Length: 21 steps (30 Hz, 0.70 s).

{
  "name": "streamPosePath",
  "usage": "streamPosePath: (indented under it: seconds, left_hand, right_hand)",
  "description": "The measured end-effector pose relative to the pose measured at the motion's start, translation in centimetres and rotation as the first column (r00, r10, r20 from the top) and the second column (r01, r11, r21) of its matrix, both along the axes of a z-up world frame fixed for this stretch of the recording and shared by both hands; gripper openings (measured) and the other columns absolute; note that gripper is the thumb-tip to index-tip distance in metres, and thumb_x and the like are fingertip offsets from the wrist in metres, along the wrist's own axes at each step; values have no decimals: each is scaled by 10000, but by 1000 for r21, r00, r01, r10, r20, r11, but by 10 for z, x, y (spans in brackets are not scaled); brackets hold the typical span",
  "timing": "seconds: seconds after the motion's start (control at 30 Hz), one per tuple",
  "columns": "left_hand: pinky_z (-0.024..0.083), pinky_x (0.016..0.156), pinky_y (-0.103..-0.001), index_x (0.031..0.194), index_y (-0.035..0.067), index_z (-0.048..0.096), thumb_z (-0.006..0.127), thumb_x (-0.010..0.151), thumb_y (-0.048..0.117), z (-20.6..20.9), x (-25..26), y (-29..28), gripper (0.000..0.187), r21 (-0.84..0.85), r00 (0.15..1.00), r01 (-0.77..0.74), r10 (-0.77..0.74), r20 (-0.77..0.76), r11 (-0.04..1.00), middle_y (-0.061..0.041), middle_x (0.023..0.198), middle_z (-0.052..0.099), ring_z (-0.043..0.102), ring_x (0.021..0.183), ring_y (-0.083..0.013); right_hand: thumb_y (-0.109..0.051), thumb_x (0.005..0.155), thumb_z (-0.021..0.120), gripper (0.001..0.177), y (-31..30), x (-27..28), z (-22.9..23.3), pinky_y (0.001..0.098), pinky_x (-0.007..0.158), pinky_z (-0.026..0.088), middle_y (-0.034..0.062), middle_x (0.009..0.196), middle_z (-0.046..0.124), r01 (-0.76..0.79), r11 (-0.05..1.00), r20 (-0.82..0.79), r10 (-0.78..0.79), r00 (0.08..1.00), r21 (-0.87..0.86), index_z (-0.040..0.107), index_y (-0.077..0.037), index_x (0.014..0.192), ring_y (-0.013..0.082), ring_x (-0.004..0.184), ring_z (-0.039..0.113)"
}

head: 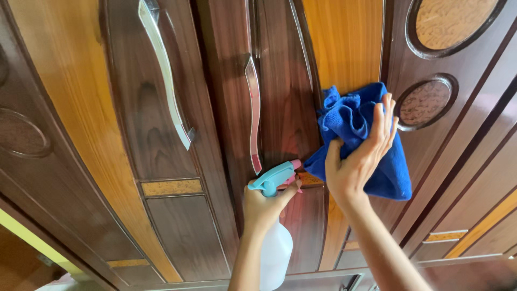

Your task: The person sprays a cleaning solution onto a wooden wardrobe and wipes the surface with a blue cloth. They repeatedly spray and wipe different sections of the wardrobe doors, including around the handles and decorative panels, to clean the surface.

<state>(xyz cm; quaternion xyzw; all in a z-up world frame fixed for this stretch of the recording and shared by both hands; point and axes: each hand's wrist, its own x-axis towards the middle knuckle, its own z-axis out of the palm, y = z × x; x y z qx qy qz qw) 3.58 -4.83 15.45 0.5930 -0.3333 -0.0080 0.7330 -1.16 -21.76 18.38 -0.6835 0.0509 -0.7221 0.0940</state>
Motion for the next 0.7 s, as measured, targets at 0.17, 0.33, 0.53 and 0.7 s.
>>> streamPosePath:
  seconds: [0.17,0.33,0.53,0.7]
  left_hand:
    - [382,371,-221,1166,104,803,798,823,133,8,-6,2,344,48,998,-16,19,-62,999,6,806,775,616,563,-29]
    - [373,362,-225,1152,89,796,809,826,157,0,-3,-1,333,12,999,-13,13,-48,1000,4,828,784,581,488,-28]
    - [364,350,-233,1068,49,810,844,804,185,-10,0,-8,299,27,994,-95,96,-54,995,-35,787,794,511,403,-51]
    - [386,354,-240,1023,28,800,835,780,186,-12,-4,-11,292,27,987,-143,144,-76,989,-8,798,802,511,391,-42]
  right_hand:
    - [-424,856,816,859,-10,-12,19,712,1214,82,374,1609,259,136,958,-127,-172,977,-251,466,-8,1520,565,1510,231]
    - [-513,899,811,797,-20,-15,12,709,1233,114,357,1621,309,163,920,-197,-245,949,-357,577,-41,1497,547,1524,256]
    - [-537,947,708,649,-43,-14,-32,678,1205,228,304,1532,489,135,859,-202,-264,943,-493,707,-40,1364,514,1455,404]
    - [-597,971,600,612,-70,-13,-121,654,1154,273,237,1449,568,78,808,-197,-234,952,-583,728,-104,1309,458,1358,493]
